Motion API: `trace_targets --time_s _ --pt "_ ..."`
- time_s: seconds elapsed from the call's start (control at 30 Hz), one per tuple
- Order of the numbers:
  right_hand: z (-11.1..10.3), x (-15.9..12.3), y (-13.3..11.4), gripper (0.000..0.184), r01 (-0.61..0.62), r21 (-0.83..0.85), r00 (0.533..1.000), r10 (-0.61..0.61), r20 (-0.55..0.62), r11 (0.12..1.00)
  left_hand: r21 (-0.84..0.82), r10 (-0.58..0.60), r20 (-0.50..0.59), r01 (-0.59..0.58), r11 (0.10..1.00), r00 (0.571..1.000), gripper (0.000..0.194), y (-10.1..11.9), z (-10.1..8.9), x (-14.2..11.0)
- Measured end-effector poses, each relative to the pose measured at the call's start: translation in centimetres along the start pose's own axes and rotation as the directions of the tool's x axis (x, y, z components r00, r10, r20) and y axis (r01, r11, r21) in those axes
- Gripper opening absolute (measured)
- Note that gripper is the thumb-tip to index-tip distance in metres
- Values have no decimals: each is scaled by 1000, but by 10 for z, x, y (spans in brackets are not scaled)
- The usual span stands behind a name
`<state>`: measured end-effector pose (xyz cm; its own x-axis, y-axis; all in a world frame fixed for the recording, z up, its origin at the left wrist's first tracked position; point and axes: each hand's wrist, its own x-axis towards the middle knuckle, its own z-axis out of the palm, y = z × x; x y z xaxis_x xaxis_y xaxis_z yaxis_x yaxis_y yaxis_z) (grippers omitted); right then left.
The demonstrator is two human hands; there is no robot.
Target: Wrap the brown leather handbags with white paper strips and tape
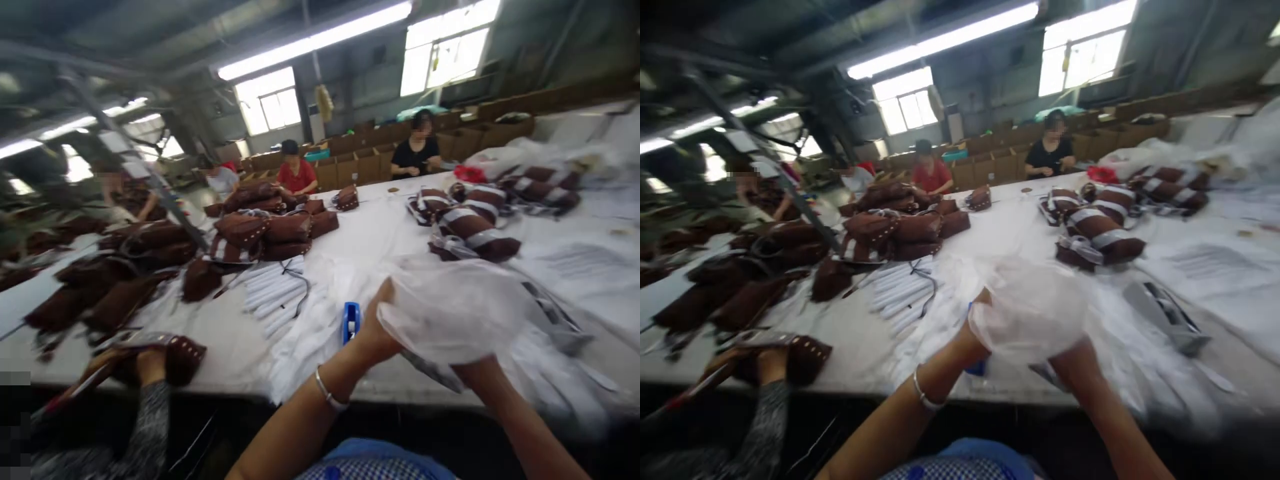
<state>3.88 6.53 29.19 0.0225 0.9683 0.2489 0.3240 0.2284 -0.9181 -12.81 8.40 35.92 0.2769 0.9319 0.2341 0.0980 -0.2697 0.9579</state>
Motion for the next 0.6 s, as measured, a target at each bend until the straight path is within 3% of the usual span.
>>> trace_targets --time_s 0.07,0.17,0.23,0.33,0.47,0.53,0.6 --pt "-31 2 20 59 -90 -61 995 93 44 994 -66 13 38 -10 998 999 85 -32 7 25" --pt "-45 2 26 75 -246 -81 956 255 142 966 -35 -36 129 41 999 991 90 -71 12 37" --pt "-45 5 19 76 -319 32 946 316 67 947 -23 -51 196 57 998 979 99 -79 9 34" --pt "-44 12 1 67 -320 135 943 329 -47 938 -87 -48 318 80 993 947 110 -68 -2 32" --pt "-46 18 -19 40 -296 -25 949 291 -124 955 -21 -55 362 67 998 931 58 -53 -14 55" --pt "-48 15 -27 30 -285 -67 938 264 -226 956 76 -7 320 -19 997 947 38 -52 -21 77" --pt "-51 9 -34 25 -277 -71 919 243 -311 958 153 110 294 -161 975 949 34 -49 -32 101"
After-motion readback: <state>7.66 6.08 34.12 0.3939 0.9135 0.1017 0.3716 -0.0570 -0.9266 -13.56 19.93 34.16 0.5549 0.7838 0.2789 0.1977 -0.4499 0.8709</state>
